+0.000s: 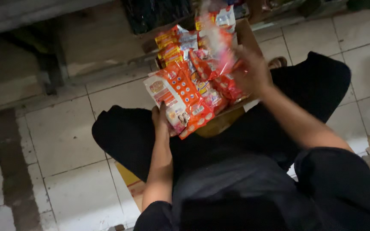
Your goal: The person sits on the floor and organizes snack packets from a cardboard box into a red plastic basket. They handle multiple packets of blue and orange snacks, arranging them neatly before placing them into the basket. The person then moves the basket and walks through the store aisle.
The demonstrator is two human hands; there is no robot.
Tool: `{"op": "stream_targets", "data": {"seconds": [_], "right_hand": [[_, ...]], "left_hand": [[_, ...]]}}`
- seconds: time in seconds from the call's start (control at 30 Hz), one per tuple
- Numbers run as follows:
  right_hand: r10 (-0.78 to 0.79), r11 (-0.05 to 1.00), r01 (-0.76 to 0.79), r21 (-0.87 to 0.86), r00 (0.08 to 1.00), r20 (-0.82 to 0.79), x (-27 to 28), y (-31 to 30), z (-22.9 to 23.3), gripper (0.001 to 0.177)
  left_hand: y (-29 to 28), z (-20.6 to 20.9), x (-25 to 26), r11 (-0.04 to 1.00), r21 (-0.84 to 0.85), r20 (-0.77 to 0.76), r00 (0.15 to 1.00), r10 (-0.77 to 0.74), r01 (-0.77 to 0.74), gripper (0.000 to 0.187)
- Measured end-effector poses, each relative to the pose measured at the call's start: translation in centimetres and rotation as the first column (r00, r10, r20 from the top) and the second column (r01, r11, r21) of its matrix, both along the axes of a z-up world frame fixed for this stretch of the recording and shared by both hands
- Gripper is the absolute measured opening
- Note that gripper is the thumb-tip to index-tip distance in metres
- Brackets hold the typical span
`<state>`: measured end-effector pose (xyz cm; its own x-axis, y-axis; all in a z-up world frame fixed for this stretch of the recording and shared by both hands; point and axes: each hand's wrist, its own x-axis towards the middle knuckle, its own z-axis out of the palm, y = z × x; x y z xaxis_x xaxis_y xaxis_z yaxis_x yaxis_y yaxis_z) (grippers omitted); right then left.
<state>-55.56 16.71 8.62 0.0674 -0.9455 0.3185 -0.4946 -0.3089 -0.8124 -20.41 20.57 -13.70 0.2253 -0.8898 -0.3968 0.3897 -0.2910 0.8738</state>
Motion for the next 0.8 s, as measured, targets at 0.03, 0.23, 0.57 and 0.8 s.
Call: {"op": "stream_targets", "data": {"seconds": [0.03, 0.23, 0.57, 0.8], "right_hand": [[0.014, 0.967, -0.065, -0.247, 0.979, -0.203, 3.1, 1.4, -0.4, 0.057], [0.484, 0.782, -0.623, -0.016, 0.623, -0.614, 12.2, 5.6, -1.7, 0.077], [0.202, 0.917, 0.153, 0.369, 0.620, -0.758, 4.7, -9.1, -9.1, 0.100], [0.313, 0.853, 0.166, 0.495, 0.596, -0.739, -0.9, -12.7, -13.5, 0.059]], "left_hand": [[-0.6, -0.9, 0.3, 0.998, 0.051, -0.038, 0.999, 0.036, -0.034, 0.048], [0.0, 2.2, 1.2, 0.990, 0.138, -0.363, 0.930, 0.054, -0.004, 0.062], [-2.6, 4.0, 0.8, 0.991, -0.048, -0.134, 0.982, -0.131, 0.125, 0.050], [-4.0, 3.7, 0.4, 0.997, -0.020, -0.015, 0.997, -0.069, 0.069, 0.046]]}}
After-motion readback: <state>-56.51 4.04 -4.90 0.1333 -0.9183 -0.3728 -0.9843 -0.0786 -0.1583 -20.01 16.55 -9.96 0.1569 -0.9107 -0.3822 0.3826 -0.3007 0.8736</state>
